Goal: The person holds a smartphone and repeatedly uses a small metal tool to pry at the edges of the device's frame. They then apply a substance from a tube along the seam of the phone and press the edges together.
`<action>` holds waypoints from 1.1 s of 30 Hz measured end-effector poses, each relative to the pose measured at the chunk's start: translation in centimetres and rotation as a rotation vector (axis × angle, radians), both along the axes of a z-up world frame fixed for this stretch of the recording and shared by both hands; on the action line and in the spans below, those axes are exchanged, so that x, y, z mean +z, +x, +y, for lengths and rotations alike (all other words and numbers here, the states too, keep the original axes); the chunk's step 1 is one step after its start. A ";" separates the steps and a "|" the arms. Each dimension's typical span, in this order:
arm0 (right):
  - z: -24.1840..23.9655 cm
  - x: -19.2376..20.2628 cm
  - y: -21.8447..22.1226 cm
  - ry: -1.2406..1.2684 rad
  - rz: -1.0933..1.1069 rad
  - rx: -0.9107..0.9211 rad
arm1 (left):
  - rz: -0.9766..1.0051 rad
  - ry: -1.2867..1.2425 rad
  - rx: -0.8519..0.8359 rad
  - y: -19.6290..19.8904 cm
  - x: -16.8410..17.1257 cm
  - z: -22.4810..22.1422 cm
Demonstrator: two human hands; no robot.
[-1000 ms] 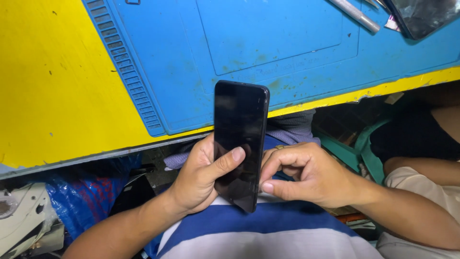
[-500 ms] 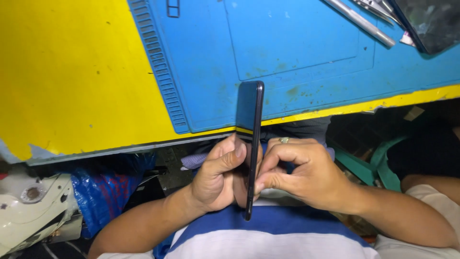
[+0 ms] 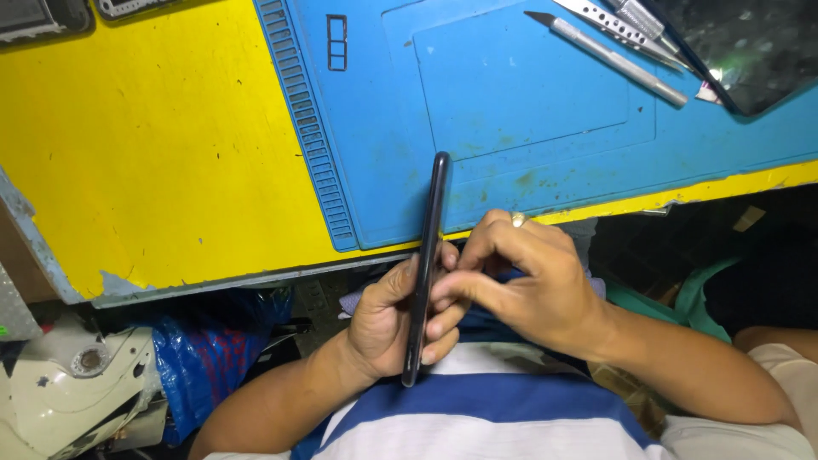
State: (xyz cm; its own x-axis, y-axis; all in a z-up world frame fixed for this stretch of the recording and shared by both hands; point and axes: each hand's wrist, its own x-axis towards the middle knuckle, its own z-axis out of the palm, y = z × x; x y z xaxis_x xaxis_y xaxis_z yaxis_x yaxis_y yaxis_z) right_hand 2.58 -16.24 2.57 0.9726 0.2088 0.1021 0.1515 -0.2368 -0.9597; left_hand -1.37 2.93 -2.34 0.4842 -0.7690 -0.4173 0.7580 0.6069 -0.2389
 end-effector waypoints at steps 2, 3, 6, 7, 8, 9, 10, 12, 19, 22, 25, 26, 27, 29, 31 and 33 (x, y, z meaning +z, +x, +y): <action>-1.1 -0.8 -0.7 0.112 0.213 -0.026 | -0.066 0.116 -0.048 0.6 0.8 -0.2; -1.7 -1.1 -1.0 0.227 0.432 -0.051 | -0.127 0.236 -0.094 0.8 1.2 -0.3; -4.2 -2.7 -1.2 0.787 0.663 0.003 | -0.277 0.496 -0.204 1.6 2.3 -0.3; -4.9 -2.3 -0.8 0.773 0.662 0.002 | -0.279 0.484 -0.199 2.6 3.0 0.1; -5.6 -1.9 -0.5 0.817 0.741 0.050 | -0.551 0.583 -0.379 3.7 3.6 0.4; -6.3 -1.5 -0.2 0.860 0.822 0.098 | -0.827 0.678 -0.556 4.7 4.3 0.8; -6.3 -1.1 0.0 0.850 0.816 0.093 | -0.835 0.668 -0.551 5.9 5.7 0.6; -6.3 -0.2 0.3 0.718 0.944 0.100 | -1.125 0.948 -0.994 8.3 8.6 0.3; -5.9 -1.1 -1.4 0.537 0.846 0.014 | -0.833 0.809 -0.972 10.0 7.7 3.0; -5.4 -0.9 -2.7 0.764 0.794 -0.155 | -0.596 0.575 -0.384 8.5 5.7 3.3; -3.7 -1.1 -4.0 0.617 0.493 -0.322 | -0.698 0.351 0.103 5.6 2.5 0.2; -2.9 -0.8 -4.2 0.501 0.365 -0.356 | -0.646 0.413 0.208 4.7 1.6 -1.3; -2.0 -0.5 -4.4 0.384 0.238 -0.390 | -0.592 0.473 0.312 3.7 0.7 -2.6; -1.2 -0.4 -5.1 0.389 0.199 -0.373 | -0.560 0.544 0.307 4.0 2.2 -4.6; -1.6 -0.5 -5.9 0.394 0.159 -0.352 | -0.529 0.617 0.307 4.5 3.4 -5.9; -3.0 -0.8 -7.0 0.543 0.160 -0.129 | -0.441 0.560 0.258 5.1 4.2 -6.3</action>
State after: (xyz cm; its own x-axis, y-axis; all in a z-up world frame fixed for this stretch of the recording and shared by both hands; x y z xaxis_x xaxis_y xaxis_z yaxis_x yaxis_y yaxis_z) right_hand -4.43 -19.23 1.74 0.9989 0.0458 0.0109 -0.0029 0.2893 -0.9572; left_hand 3.75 -3.38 1.87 0.8328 -0.3385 -0.4379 0.5290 0.7195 0.4499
